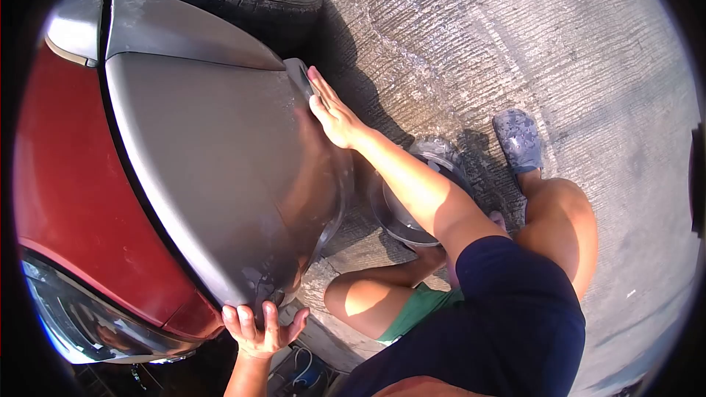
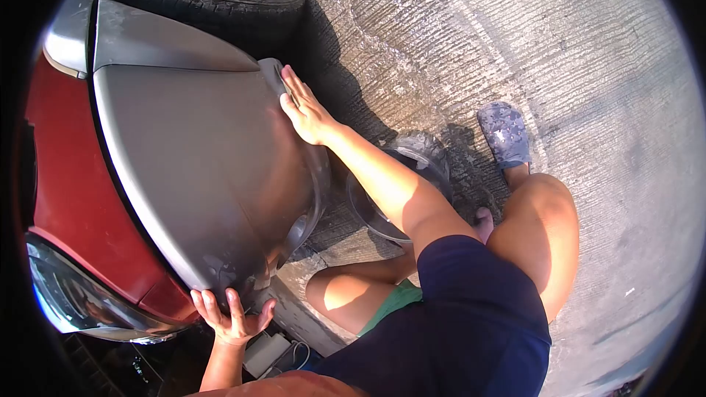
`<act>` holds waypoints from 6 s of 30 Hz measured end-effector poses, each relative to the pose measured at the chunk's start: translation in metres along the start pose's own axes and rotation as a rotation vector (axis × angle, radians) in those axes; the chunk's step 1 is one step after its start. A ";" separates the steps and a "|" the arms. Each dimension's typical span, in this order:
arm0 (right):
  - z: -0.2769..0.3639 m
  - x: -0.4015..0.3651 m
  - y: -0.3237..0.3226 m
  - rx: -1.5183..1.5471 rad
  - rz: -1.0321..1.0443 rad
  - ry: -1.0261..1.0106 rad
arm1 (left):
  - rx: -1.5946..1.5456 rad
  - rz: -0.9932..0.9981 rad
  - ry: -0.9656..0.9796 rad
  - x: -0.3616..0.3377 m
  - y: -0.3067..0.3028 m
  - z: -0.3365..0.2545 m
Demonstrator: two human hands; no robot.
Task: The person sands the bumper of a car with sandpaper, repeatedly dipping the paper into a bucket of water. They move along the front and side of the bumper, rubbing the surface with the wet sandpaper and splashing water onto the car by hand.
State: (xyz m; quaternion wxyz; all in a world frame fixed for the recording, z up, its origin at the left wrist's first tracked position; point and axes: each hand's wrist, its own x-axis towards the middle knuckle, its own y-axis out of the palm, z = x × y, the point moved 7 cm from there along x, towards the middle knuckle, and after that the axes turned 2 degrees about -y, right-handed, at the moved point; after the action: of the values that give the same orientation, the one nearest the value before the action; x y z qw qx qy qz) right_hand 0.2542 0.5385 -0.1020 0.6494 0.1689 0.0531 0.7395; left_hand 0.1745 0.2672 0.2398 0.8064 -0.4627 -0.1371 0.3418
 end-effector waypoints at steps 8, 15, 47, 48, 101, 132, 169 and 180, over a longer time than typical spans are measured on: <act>0.006 -0.063 0.013 -0.132 -0.028 -0.032 | -0.030 0.006 -0.006 0.000 0.002 0.000; 0.096 -0.106 0.047 0.104 -0.062 -0.127 | -0.028 0.032 -0.020 -0.002 0.002 0.000; -0.114 -0.339 -0.079 1.003 -0.985 0.827 | -0.118 -0.056 -0.150 0.027 -0.015 0.003; -0.105 -0.329 -0.074 0.981 -0.954 0.799 | -0.134 -0.051 -0.156 0.026 -0.015 0.004; 0.297 -0.121 0.044 -0.473 0.309 -1.265 | -0.422 -0.362 -0.061 -0.003 -0.015 0.021; 0.269 -0.136 0.083 -0.156 0.026 -0.428 | -0.384 -0.203 -0.049 0.005 -0.008 0.014; 0.182 -0.041 0.031 -0.007 0.026 -0.182 | -0.164 -0.081 -0.019 0.005 -0.001 0.006; 0.198 -0.106 0.045 -0.072 0.019 -0.319 | -0.163 -0.032 -0.032 -0.007 0.002 0.013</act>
State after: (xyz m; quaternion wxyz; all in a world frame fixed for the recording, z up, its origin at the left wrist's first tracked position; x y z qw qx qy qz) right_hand 0.2859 0.4005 0.0781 0.6483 0.2611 -0.0789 0.7108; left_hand 0.1613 0.2715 0.2460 0.7691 -0.5191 -0.1845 0.3240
